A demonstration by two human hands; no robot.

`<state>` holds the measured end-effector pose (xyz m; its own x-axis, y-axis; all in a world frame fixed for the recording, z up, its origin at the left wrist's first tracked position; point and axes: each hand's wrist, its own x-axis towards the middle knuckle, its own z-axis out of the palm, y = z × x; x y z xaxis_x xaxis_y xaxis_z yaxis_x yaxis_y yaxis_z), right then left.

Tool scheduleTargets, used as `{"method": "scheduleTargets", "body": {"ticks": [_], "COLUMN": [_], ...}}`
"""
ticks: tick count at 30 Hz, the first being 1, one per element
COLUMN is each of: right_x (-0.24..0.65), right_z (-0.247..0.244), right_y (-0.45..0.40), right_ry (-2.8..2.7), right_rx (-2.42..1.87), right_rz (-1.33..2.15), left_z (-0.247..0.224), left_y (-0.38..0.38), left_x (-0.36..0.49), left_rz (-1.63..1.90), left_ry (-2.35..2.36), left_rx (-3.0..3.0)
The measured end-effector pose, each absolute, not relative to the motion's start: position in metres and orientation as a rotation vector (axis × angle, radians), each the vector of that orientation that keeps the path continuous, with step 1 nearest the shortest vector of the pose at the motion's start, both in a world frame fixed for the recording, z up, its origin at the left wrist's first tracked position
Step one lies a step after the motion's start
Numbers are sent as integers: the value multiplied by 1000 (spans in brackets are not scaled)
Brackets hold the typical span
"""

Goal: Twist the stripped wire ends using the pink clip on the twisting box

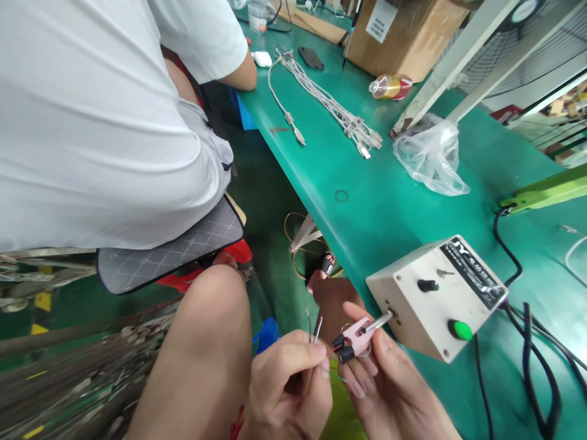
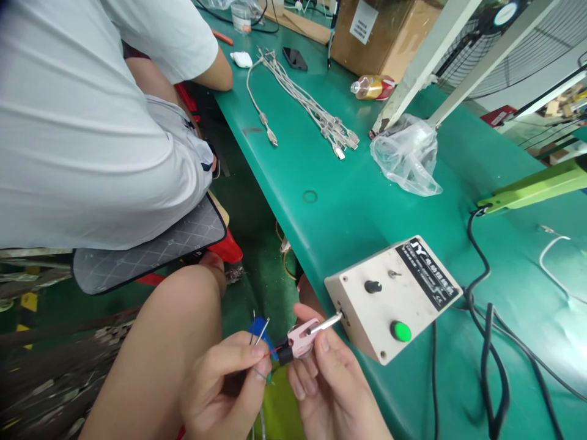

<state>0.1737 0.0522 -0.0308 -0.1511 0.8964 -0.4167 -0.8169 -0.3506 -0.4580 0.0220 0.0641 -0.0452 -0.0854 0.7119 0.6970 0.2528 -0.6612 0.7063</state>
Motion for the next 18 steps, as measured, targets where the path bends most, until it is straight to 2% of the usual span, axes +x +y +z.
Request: {"method": "scheduleTargets", "body": {"ticks": [9,14,18], "right_x": [176,177,177], "right_z": [-8,-18,-25], "right_y": [53,48,52], "right_ry": [-177,-105,-139], "right_rx": [-863,-805,-817], "right_rz": [1847,2064,2084], "left_z": [-45,-46,-49], "left_y": [63,62,61], "left_x": [28,28,27], "left_rz": [1814,1825,1819], "left_ry": [1056,991,982], "left_rx": [1852,1810,1824]}}
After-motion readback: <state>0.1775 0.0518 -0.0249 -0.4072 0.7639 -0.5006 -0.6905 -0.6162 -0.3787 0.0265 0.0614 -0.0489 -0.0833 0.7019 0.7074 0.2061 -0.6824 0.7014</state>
